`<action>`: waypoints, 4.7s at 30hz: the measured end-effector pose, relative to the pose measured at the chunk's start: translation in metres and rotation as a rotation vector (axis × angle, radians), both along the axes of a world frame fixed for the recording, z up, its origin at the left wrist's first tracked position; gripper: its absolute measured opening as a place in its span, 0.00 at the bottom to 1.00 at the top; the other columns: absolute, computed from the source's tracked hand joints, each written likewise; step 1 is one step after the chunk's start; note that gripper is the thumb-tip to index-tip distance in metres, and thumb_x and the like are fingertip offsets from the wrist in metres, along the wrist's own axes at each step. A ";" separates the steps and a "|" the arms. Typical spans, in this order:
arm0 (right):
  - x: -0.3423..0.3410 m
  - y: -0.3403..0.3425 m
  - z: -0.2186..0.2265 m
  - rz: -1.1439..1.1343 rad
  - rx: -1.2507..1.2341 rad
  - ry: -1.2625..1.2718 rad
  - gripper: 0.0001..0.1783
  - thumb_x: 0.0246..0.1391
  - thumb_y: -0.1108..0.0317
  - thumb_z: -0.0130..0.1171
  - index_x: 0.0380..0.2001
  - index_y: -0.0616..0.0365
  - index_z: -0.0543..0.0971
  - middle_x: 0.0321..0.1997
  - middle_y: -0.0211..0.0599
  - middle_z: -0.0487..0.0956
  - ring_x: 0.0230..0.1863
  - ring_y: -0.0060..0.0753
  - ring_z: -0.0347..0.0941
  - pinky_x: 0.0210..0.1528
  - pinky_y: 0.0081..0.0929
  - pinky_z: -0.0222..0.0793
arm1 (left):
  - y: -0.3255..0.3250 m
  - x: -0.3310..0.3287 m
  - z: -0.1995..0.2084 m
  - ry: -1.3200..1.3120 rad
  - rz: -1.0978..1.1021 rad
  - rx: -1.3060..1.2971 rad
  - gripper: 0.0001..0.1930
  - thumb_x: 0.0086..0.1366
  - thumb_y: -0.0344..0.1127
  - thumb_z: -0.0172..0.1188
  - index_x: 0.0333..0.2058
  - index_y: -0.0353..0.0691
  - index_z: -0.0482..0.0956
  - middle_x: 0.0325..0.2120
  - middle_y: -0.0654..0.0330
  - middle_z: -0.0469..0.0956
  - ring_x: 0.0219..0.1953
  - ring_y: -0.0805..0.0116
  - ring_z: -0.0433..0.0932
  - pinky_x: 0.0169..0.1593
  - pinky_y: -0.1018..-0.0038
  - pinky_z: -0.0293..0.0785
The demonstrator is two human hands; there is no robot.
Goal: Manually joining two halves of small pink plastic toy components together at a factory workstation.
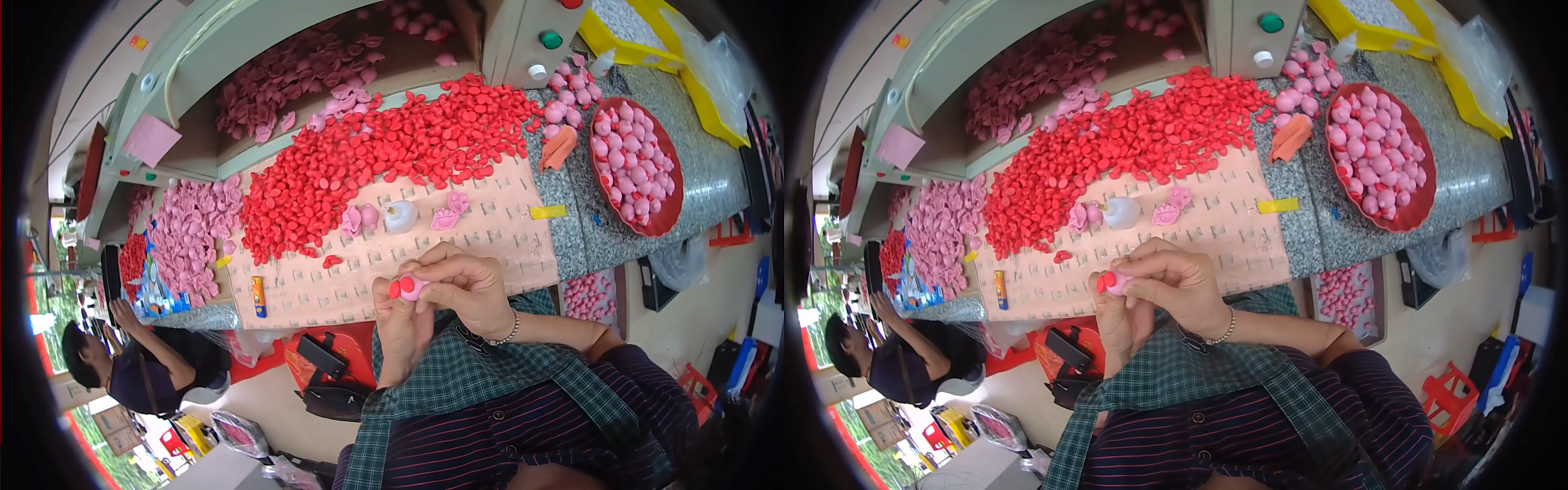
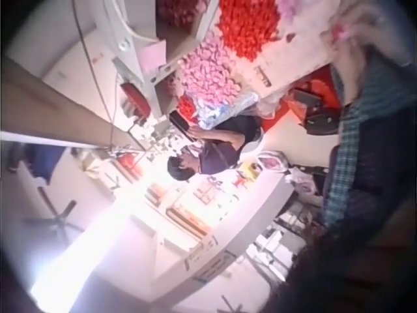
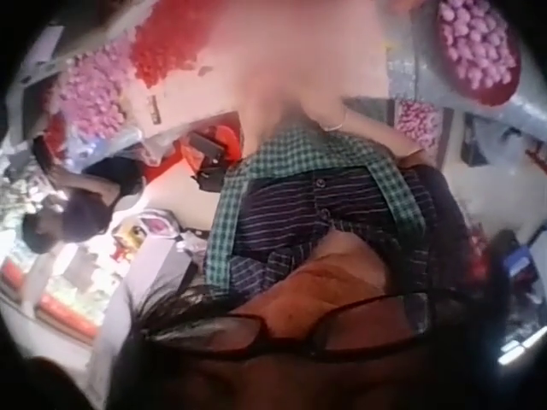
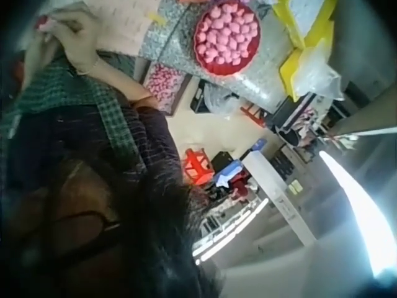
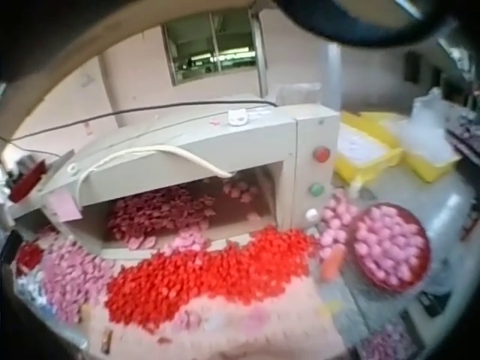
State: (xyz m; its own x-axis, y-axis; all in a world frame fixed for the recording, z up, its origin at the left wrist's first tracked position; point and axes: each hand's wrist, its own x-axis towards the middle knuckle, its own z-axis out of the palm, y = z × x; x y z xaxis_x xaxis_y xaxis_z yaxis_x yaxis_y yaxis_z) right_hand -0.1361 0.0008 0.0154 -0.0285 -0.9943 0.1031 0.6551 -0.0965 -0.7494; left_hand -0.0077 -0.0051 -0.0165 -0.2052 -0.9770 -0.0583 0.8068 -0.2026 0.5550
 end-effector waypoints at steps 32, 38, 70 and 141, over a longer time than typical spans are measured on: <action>-0.026 -0.003 0.002 0.212 0.105 0.002 0.18 0.59 0.80 0.58 0.53 0.68 0.73 0.54 0.46 0.78 0.54 0.32 0.76 0.58 0.29 0.73 | -0.005 0.002 0.042 -0.700 0.126 -0.262 0.08 0.63 0.18 0.61 0.39 0.34 0.76 0.43 0.46 0.78 0.48 0.63 0.78 0.52 0.71 0.75; -0.022 -0.004 -0.005 0.127 -0.146 0.117 0.16 0.60 0.81 0.57 0.51 0.66 0.74 0.53 0.45 0.76 0.56 0.32 0.75 0.58 0.30 0.72 | -0.010 0.006 0.030 -0.580 0.076 -0.320 0.07 0.64 0.20 0.61 0.38 0.37 0.74 0.44 0.45 0.78 0.48 0.61 0.77 0.54 0.66 0.72; -0.014 -0.004 -0.027 0.178 -0.181 0.054 0.16 0.59 0.82 0.57 0.51 0.64 0.74 0.58 0.48 0.72 0.57 0.35 0.74 0.58 0.31 0.74 | -0.009 0.011 0.043 -0.941 0.257 -0.550 0.09 0.57 0.26 0.70 0.33 0.37 0.78 0.37 0.54 0.85 0.39 0.65 0.72 0.46 0.70 0.73; -0.017 -0.002 -0.015 0.157 -0.092 0.081 0.20 0.51 0.80 0.67 0.49 0.65 0.76 0.57 0.44 0.71 0.53 0.28 0.74 0.55 0.25 0.73 | 0.000 0.008 0.021 -0.846 0.324 -0.515 0.07 0.61 0.21 0.64 0.38 0.34 0.78 0.43 0.45 0.82 0.51 0.54 0.78 0.55 0.63 0.74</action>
